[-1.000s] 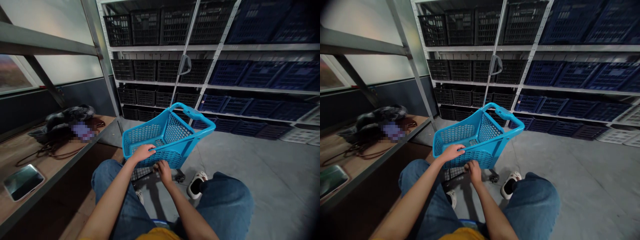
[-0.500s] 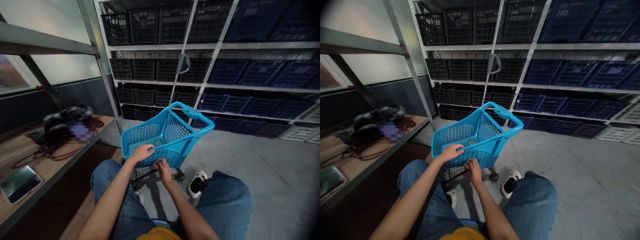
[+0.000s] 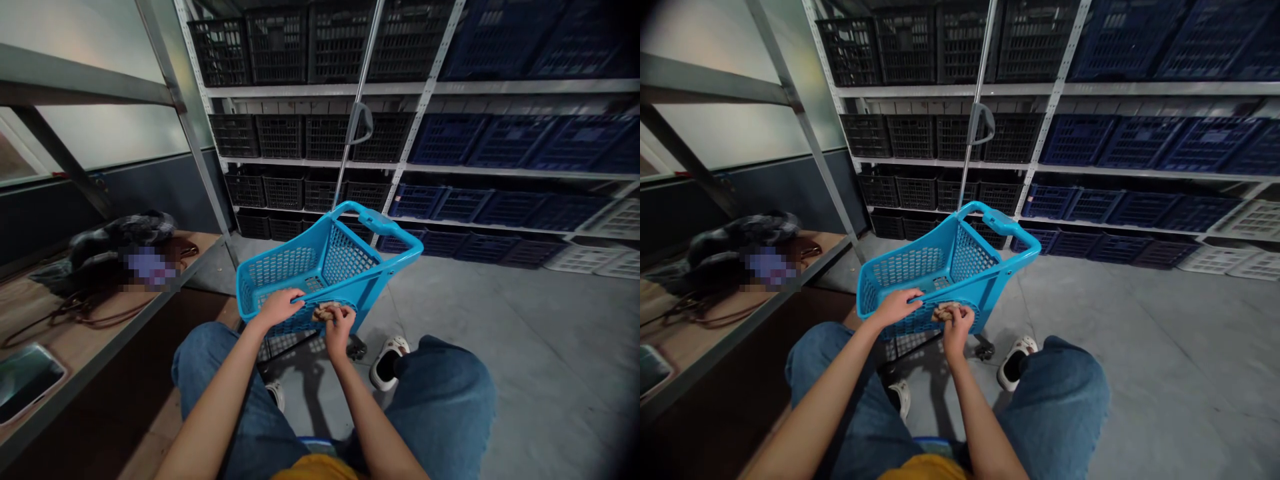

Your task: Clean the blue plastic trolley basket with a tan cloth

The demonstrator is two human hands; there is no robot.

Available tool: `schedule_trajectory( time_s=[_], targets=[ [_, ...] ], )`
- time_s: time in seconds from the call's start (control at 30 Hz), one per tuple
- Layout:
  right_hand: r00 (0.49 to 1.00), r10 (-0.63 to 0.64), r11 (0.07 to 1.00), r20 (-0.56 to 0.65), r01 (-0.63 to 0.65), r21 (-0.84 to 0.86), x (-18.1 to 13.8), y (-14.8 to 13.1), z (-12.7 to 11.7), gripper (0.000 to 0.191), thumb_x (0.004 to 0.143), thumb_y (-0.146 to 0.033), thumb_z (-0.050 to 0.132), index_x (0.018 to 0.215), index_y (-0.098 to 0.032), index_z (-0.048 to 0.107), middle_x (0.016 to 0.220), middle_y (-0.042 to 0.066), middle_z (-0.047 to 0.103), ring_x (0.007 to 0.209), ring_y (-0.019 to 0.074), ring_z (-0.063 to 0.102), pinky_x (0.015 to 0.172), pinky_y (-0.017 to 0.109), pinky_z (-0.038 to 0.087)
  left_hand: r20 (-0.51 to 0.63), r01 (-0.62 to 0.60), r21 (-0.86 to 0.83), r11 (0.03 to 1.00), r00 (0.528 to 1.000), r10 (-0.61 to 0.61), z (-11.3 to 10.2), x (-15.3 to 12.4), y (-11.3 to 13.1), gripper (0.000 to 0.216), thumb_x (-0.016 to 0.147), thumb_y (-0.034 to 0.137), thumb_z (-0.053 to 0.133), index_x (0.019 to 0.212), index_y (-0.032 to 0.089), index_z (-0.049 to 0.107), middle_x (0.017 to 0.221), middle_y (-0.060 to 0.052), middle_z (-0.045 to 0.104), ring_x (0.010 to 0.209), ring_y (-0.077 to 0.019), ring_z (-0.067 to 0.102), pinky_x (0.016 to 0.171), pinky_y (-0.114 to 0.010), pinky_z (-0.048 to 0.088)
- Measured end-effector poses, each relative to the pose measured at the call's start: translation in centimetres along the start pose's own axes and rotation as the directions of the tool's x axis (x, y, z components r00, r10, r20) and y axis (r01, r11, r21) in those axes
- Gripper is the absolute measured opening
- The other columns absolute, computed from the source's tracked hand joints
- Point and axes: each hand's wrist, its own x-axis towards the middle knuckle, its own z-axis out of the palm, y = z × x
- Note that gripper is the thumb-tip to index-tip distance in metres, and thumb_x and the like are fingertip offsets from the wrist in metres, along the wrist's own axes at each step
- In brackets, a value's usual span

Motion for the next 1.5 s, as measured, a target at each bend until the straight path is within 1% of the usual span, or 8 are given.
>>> schedule_trajectory(
  time_s=[0.23,0.4,0.53,0.63,0.9,1.17,1.33,1.5],
  targets=[
    [0.995,0.045,0.994,0.085,-0.053,0.097,-0.9,-2.3,2.1,0.032,0.068,-0.003,0.043,0.087,-0.021,0.061,0.103,0.007,0.044,0.099,0.02,0.048,0.091,0.037,0.045,-0.009,0.012,0.0,1.0,1.0,-0.012,0.3,0.2,-0.2,0.032,0.087,0.038,0.051,0.112,0.025,0.067,0.115,-0.002,0.07,0.105,-0.0228,0.064,0.091,-0.029,0.045],
    [0.899,-0.218,0.972,0.38,0.167,0.164,-0.3,-1.5,0.6,0.035,0.071,-0.005,0.046,0.096,-0.022,0.064,0.099,0.005,0.053,0.096,0.0195,0.051,0.087,0.033,0.044,-0.003,0.008,0.0,1.0,1.0,-0.008,0.2,-0.1,-0.8,0.033,0.088,0.037,0.05,0.113,0.024,0.067,0.119,-0.002,0.069,0.109,-0.0223,0.063,0.094,-0.029,0.044],
    [0.994,0.096,0.991,0.047,-0.1,0.085,2.3,3.2,-2.4,0.021,0.074,-0.013,0.047,0.086,-0.018,0.063,0.093,0.006,0.052,0.091,0.0201,0.052,0.086,0.034,0.043,0.027,-0.003,0.003,1.0,1.0,0.003,-0.1,-0.1,-1.0,0.033,0.088,0.038,0.05,0.115,0.026,0.066,0.121,-0.001,0.068,0.11,-0.0218,0.062,0.094,-0.028,0.044],
    [0.945,0.298,0.954,-0.132,-0.29,0.079,3.1,4.3,-2.8,0.014,0.074,-0.019,0.05,0.083,-0.017,0.062,0.089,0.005,0.051,0.088,0.0202,0.052,0.085,0.034,0.042,0.038,-0.01,0.027,1.0,0.999,0.009,-0.1,0.1,-0.9,0.032,0.088,0.036,0.05,0.113,0.027,0.066,0.119,0.001,0.068,0.108,-0.021,0.063,0.092,-0.027,0.045],
    [0.961,-0.076,0.97,0.265,0.01,0.242,0.5,-1.4,1.0,0.028,0.073,-0.011,0.047,0.092,-0.022,0.064,0.099,0.005,0.054,0.098,0.0194,0.051,0.089,0.033,0.042,0.035,-0.005,0.006,1.0,0.999,0.005,0.2,0.2,-1.0,0.034,0.085,0.031,0.052,0.117,0.026,0.064,0.123,0.001,0.066,0.112,-0.0191,0.061,0.095,-0.025,0.044],
    [0.939,0.328,0.943,-0.1,-0.319,0.095,3.1,3.5,-2.0,0.01,0.076,-0.019,0.049,0.082,-0.019,0.057,0.091,0.005,0.049,0.092,0.0201,0.049,0.09,0.036,0.04,0.039,-0.024,0.047,0.999,0.999,0.022,0.2,0.4,-0.4,0.032,0.086,0.03,0.05,0.115,0.027,0.065,0.117,0.002,0.069,0.105,-0.0193,0.063,0.09,-0.027,0.045],
    [0.986,0.12,0.976,0.119,-0.138,0.166,0.5,-0.9,1.4,0.018,0.079,-0.014,0.045,0.09,-0.021,0.057,0.098,0.006,0.049,0.095,0.0192,0.051,0.089,0.033,0.042,0.025,-0.018,0.044,0.999,1.0,0.017,1.1,0.8,-0.2,0.035,0.086,0.03,0.052,0.12,0.027,0.062,0.123,0.001,0.067,0.111,-0.02,0.061,0.094,-0.027,0.045],
    [0.969,0.013,0.991,0.246,-0.044,0.125,1.2,3.7,-1.5,0.023,0.073,-0.012,0.045,0.088,-0.021,0.06,0.097,0.006,0.051,0.096,0.0208,0.05,0.089,0.035,0.042,0.03,-0.036,0.047,0.998,0.999,0.034,1.0,0.7,-0.8,0.034,0.087,0.031,0.051,0.119,0.027,0.063,0.122,0.001,0.067,0.11,-0.0203,0.061,0.094,-0.028,0.045]
  ],
)
